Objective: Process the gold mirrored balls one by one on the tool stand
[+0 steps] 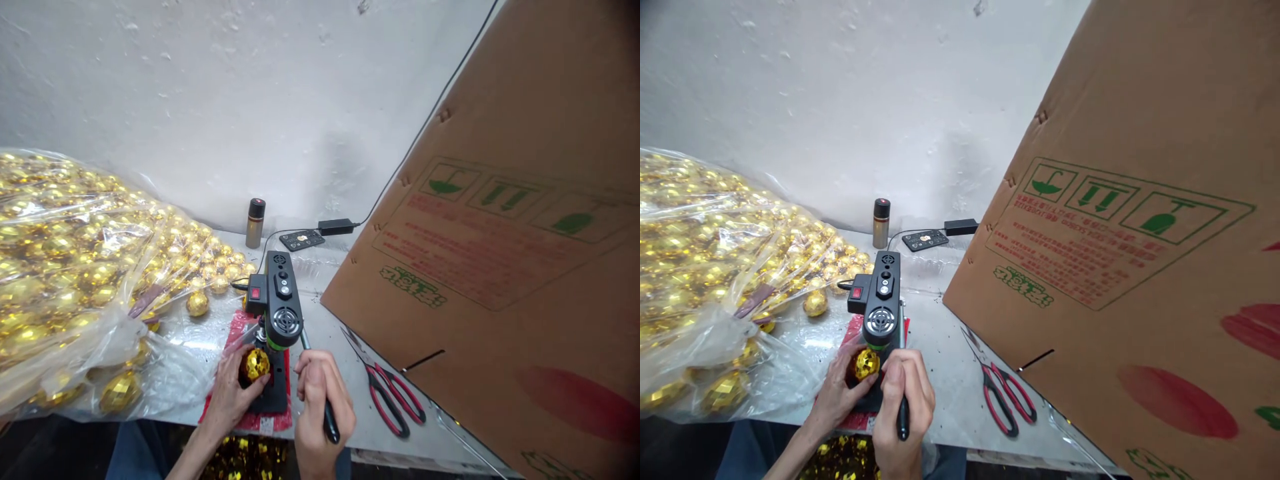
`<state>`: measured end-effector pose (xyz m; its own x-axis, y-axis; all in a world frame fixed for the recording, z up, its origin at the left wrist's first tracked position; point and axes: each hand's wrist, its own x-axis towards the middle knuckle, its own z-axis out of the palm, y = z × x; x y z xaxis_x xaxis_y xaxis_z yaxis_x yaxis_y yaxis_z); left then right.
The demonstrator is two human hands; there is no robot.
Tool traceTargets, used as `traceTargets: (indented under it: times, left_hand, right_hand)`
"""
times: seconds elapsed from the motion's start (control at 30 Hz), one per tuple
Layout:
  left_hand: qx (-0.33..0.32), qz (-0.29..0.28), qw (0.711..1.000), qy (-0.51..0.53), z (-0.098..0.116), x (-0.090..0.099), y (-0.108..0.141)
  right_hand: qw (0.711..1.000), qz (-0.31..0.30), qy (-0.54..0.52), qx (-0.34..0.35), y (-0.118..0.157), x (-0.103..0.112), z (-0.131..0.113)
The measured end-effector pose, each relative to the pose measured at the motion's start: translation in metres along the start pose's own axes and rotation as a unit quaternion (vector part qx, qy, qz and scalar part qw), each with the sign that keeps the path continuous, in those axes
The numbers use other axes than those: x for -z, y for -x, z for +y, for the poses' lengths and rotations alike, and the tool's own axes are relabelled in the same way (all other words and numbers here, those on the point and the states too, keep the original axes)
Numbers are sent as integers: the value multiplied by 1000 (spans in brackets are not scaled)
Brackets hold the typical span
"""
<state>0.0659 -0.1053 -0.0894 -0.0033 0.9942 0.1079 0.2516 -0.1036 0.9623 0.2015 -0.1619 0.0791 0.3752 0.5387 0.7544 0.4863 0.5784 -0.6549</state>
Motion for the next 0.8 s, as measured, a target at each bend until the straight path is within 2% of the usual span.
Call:
traceTargets:
  times: [0.17,0.5,0.73,0.8]
  left_hand:
    - [-28,-22,998,-53,-10,-3,4]
    - [-92,-92,991,-43,-3,2,7]
    - [-118,-66,983,-126,12,-10,-2]
    - [-114,-75,979,-154,17,-14,-6]
  right_hand:
    - [1000,-6,2,-2,2,0,1]
    - [1000,0,3,-8,3,0,0]
    - [1000,-6,7,-11,2,3,0]
    - [1000,-9,7,-6,3,4,0]
